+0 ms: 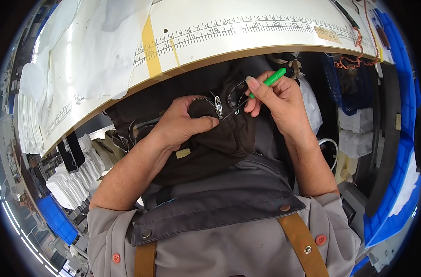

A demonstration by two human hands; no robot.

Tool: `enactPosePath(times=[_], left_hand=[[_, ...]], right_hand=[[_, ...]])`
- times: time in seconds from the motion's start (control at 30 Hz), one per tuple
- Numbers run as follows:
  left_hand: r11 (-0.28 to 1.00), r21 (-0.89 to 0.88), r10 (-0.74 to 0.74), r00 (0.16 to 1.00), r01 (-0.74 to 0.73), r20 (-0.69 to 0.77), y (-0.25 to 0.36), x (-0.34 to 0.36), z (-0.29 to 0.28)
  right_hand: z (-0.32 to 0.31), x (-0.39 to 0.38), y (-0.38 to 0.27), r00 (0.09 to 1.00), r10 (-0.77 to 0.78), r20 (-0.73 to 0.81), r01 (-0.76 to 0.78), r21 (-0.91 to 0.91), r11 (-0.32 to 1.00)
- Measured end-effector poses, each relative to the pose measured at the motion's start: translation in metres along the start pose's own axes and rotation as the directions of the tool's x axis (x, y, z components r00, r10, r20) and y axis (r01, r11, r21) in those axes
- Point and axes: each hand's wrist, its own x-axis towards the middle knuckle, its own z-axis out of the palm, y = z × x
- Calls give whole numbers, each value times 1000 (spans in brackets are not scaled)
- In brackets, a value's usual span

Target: Repairing or inspecting a zipper on a brown bag using a seam ripper.

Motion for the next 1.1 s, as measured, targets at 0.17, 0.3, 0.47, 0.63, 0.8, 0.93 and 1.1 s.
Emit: enactPosePath(times=[0.17, 0.3, 0.47, 0.63, 0.8, 0.93, 1.1], left_hand=[[1000, -28, -1, 1000, 2, 26, 2, -1, 0], [999, -30, -10, 999, 11, 40, 1, -2, -1], [998, -59, -4, 999, 6, 33, 1, -3, -1], [997, -79, -1, 999, 5, 50, 2, -3, -1], [996, -90, -2, 998, 7, 60, 1, -2, -1], [997, -78, 2, 997, 4, 77, 0, -2, -2], [997, -75, 2, 998, 2, 64, 1, -2, -1]], right_hand=[[2, -2, 3, 1000, 2, 2, -2, 2, 1000], [5, -3, 4, 1000, -4, 1, 4, 10, 1000], [4, -2, 5, 1000, -12, 9, 12, 4, 1000], [4, -1, 6, 1000, -15, -1, 15, 18, 1000], [4, -1, 7, 1000, -19, -9, 18, -3, 1000], [3, -1, 8, 1000, -23, -17, 23, -11, 1000], [4, -1, 8, 1000, -9, -9, 9, 0, 1000]])
